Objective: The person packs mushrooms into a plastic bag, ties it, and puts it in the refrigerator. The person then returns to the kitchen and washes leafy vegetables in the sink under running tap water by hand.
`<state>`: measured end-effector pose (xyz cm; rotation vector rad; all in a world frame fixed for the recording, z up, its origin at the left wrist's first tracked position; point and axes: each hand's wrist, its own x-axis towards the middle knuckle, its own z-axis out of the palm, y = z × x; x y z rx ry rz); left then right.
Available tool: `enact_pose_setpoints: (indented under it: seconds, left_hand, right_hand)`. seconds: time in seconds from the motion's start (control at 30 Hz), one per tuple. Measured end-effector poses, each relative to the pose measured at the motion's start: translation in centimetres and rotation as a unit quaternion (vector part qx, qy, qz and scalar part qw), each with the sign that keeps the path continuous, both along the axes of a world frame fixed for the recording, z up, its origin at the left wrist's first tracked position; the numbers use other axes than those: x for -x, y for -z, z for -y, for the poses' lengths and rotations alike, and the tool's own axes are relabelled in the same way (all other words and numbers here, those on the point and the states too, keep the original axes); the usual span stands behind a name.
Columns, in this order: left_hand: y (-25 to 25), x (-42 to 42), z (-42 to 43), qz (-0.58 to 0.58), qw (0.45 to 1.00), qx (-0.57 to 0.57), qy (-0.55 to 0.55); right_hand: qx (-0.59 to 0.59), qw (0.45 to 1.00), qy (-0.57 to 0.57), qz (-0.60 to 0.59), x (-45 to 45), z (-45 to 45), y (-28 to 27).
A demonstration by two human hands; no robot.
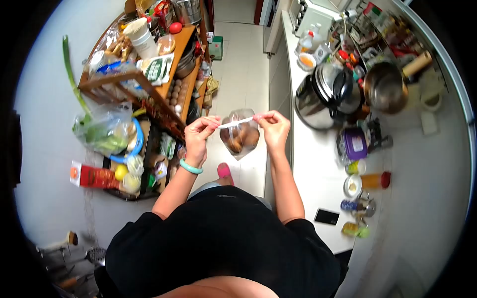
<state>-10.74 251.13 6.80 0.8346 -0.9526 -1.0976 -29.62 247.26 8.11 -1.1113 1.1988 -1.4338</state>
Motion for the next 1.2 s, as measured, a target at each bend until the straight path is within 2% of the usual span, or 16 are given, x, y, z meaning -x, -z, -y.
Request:
enact_pose_setpoints:
  seconds: [0.03,0.17,0.2,0.33,0.4,0.5,0.6,0.7,0.77,0.87,0.9,1.0,1.03,1.1,1.17,1.2]
  left_hand:
    - [-0.1,0.1,2.6,-0.013,0.999,0.029,0.019]
    - [-2.5,-0.1,13.9,-0.032,0.993,-0.033,0.113]
    - [-3.8,-0.1,16.7,0.010,0.994,-0.025,0.110]
    - [-5.6,0.8,27.3,0.044,0.993,0.018,0.105]
    - [-6.2,0.9,32.2,0.063,0.991,-0.022,0.120]
    - [-5.2,1.0,40.4,0.010,0.991,-0.017,0.133]
    - [-4.8,1.3,47.8,0.032,0.989,-0.029,0.139]
    - [-5.5,2.0,54.8,0.041,0.988,-0.019,0.144]
    - [-6.7,2.4,59.4,0.119,0.985,0.044,0.113]
    - [-7.1,1.8,67.5,0.163,0.984,0.027,0.063]
    - [-7.6,1.6,70.2,0.183,0.982,0.013,0.046]
    - [-8.6,1.4,78.4,0.166,0.985,0.030,0.046]
    - [-9.1,1.2,81.1,0.159,0.984,0.045,0.062]
    - [-9.8,0.9,86.5,0.139,0.984,0.041,0.107]
    - [-10.3,0.9,91.9,0.118,0.976,0.064,0.172]
    - [-10.0,1.0,94.6,0.095,0.973,0.082,0.193]
  right_hand:
    - [0.013,1.000,-0.007,-0.005,-0.6,2.2,0.3]
    - [0.082,0.995,-0.033,0.039,-1.4,11.2,-2.7]
    - [0.090,0.993,-0.057,0.044,-1.4,13.4,-3.2]
    - [0.121,0.987,-0.107,0.022,-2.2,22.2,-5.9]
    - [0.165,0.981,-0.104,-0.009,-2.2,27.8,-5.9]
    - [0.214,0.971,-0.093,-0.051,-2.2,36.4,-6.1]
    - [0.240,0.957,-0.139,-0.086,-1.7,45.1,-6.4]
    - [0.241,0.949,-0.167,-0.113,-1.5,53.4,-7.5]
    - [0.262,0.938,-0.191,-0.119,-1.3,59.2,-7.6]
    - [0.171,0.943,-0.284,-0.022,-0.9,67.3,-7.9]
    - [0.171,0.942,-0.290,-0.023,-0.7,69.5,-7.5]
    - [0.197,0.919,-0.273,-0.203,0.0,77.1,-4.8]
    - [0.199,0.919,-0.273,-0.203,0.2,80.2,-3.1]
    - [0.138,0.944,-0.288,-0.083,0.2,85.5,-1.2]
    - [0.107,0.943,-0.312,-0.047,0.0,90.3,-1.0]
    - [0.089,0.939,-0.331,0.011,-0.7,92.0,-1.6]
